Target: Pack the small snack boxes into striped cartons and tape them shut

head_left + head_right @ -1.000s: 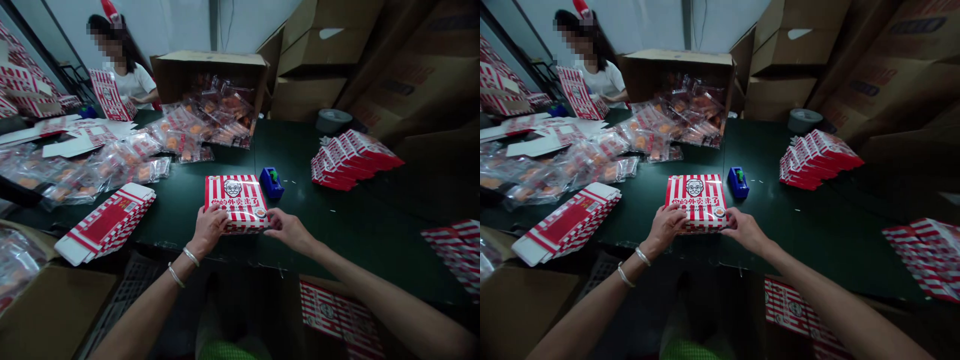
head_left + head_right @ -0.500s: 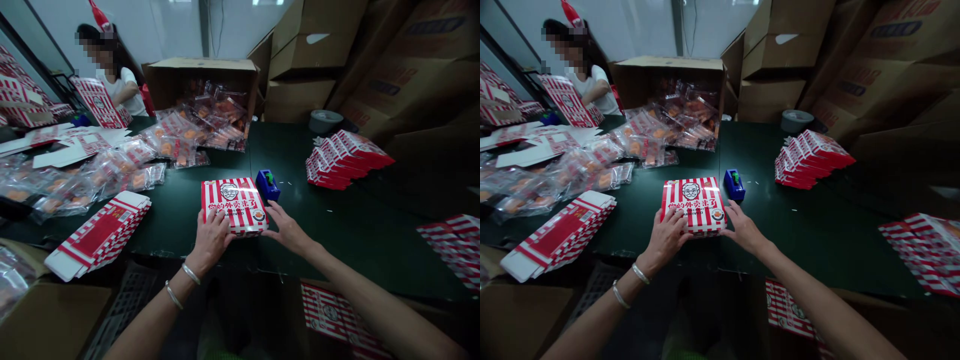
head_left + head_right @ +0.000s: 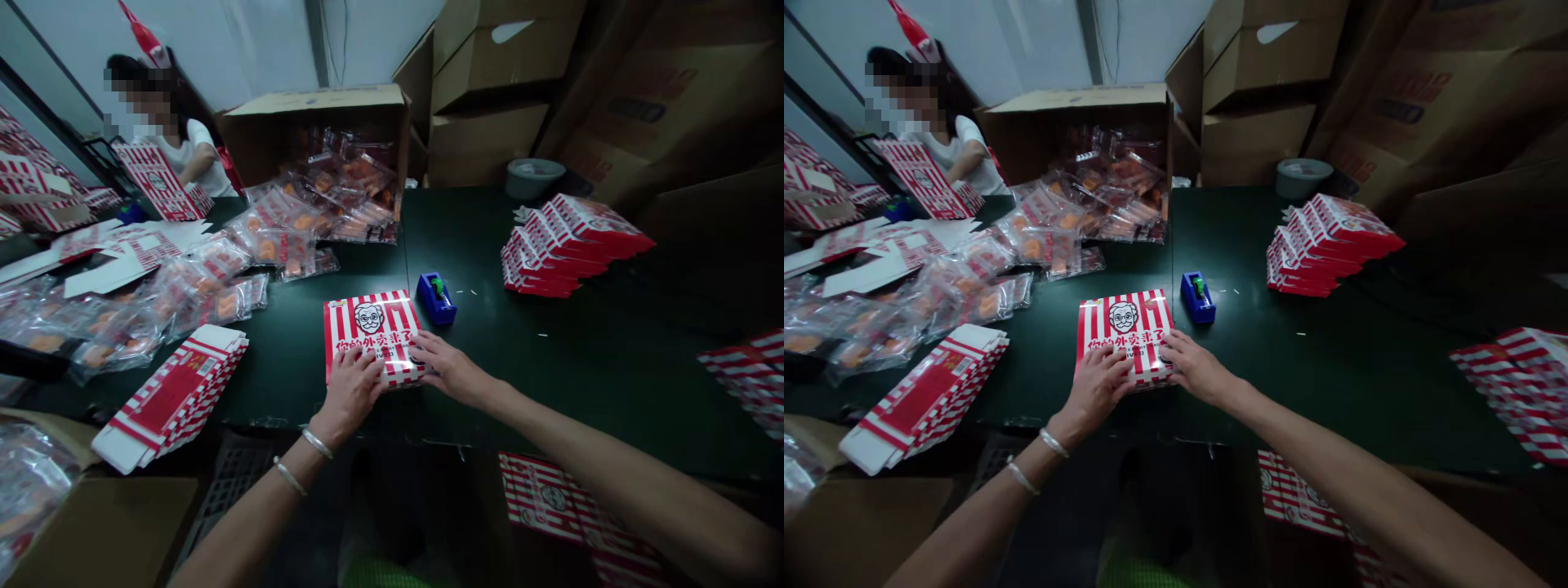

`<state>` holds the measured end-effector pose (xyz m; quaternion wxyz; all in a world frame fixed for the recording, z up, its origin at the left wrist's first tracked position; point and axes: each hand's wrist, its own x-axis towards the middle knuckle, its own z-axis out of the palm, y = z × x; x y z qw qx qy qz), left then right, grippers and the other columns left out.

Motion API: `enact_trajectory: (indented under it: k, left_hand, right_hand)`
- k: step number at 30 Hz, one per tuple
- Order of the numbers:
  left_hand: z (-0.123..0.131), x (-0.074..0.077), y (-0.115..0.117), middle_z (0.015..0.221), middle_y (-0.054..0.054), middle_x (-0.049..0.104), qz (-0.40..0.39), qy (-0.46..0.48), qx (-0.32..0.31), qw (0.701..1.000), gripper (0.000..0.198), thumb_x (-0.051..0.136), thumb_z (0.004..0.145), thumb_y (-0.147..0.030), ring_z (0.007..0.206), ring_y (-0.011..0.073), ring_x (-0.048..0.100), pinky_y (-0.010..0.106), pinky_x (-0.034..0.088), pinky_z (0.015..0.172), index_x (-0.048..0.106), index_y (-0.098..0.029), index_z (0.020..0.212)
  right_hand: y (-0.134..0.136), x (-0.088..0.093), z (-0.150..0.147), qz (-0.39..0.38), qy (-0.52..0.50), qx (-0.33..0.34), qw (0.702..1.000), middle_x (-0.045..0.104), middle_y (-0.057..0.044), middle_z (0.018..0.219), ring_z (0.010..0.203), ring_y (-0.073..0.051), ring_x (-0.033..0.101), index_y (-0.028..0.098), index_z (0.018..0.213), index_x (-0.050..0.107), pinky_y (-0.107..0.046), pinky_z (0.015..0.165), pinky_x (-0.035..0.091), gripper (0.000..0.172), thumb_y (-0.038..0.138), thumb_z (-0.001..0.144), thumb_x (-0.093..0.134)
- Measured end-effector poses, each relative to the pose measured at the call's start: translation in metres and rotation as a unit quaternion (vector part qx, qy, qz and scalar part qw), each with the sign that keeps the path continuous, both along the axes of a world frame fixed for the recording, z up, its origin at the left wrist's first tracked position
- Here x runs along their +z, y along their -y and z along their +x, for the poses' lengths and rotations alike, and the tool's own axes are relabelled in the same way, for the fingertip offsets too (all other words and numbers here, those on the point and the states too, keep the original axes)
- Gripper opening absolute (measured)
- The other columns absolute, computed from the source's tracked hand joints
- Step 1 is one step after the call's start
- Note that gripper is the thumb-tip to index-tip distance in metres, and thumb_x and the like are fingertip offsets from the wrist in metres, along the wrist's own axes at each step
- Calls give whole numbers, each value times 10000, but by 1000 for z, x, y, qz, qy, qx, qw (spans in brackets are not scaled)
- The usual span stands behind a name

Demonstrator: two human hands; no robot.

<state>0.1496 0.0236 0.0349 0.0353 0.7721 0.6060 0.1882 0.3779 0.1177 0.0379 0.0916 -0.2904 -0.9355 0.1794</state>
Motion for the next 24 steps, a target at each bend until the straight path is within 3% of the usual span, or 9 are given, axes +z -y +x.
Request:
enact_trajectory:
  k: [3, 7, 11, 14, 17, 20, 22, 24]
  left_hand:
    - [7, 2, -2, 1170, 71, 667, -1, -22, 19, 1000, 152, 606, 874, -244, 1106, 290, 544, 492, 433, 931, 638, -227, 1021]
    - [9, 12, -11, 1076, 100, 677, -36, -91, -34, 995, 111, 570, 891, -239, 1044, 283, 571, 467, 448, 902, 624, -184, 970]
    - [4, 30, -21, 990, 115, 674, -45, -120, -102, 987, 120, 524, 904, -200, 952, 244, 607, 375, 478, 823, 609, -153, 974]
    - [-1, 45, -27, 954, 117, 675, -58, -128, -135, 981, 164, 494, 925, -238, 887, 241, 623, 354, 484, 760, 610, -142, 992]
    - [-4, 56, -34, 904, 111, 688, -79, -130, -144, 978, 171, 546, 907, -285, 856, 251, 630, 349, 484, 725, 625, -141, 956]
    - [-5, 60, -37, 912, 109, 697, -94, -129, -140, 977, 171, 580, 891, -303, 901, 259, 624, 346, 483, 741, 637, -146, 929]
    - [-3, 57, -37, 929, 117, 695, -95, -130, -128, 978, 174, 549, 910, -290, 911, 260, 621, 358, 481, 759, 637, -144, 945]
    - [-1, 52, -36, 922, 124, 688, -94, -133, -112, 980, 165, 513, 924, -245, 896, 257, 622, 366, 481, 759, 633, -139, 967]
  right_hand:
    - [9, 1, -9, 17, 19, -37, 999, 502, -181, 1403, 1381, -296, 366, 146, 1290, 548, -504, 1095, 399, 523, 22, 784, 593]
    - [20, 14, -21, 8, 52, -47, 998, 458, -237, 1421, 1376, -356, 353, 89, 1306, 510, -516, 1033, 457, 624, 23, 706, 666]
    - [20, 42, -28, -5, 71, -44, 996, 551, -234, 1315, 1290, -331, 479, 89, 1200, 579, -514, 990, 483, 409, 9, 806, 503]
    - [10, 62, -28, -36, 66, -39, 996, 593, -185, 1260, 1257, -309, 506, 123, 1139, 616, -498, 1016, 458, 354, 38, 811, 514]
    - [-4, 73, -21, -85, 45, -69, 993, 515, -188, 1358, 1283, -332, 466, 132, 1231, 572, -489, 1046, 431, 507, 133, 736, 682]
    - [-16, 72, -12, -156, 18, -124, 980, 568, -222, 1280, 1091, -325, 612, 107, 1356, 461, -457, 879, 553, 723, 289, 718, 749]
    - [-20, 67, -8, -207, -2, -148, 967, 684, -174, 1054, 852, -257, 690, 115, 1370, 444, -377, 685, 597, 624, 331, 821, 649]
    - [-21, 60, -8, -239, -24, -158, 958, 715, -104, 856, 704, -202, 686, 129, 1352, 463, -311, 591, 578, 541, 305, 858, 600]
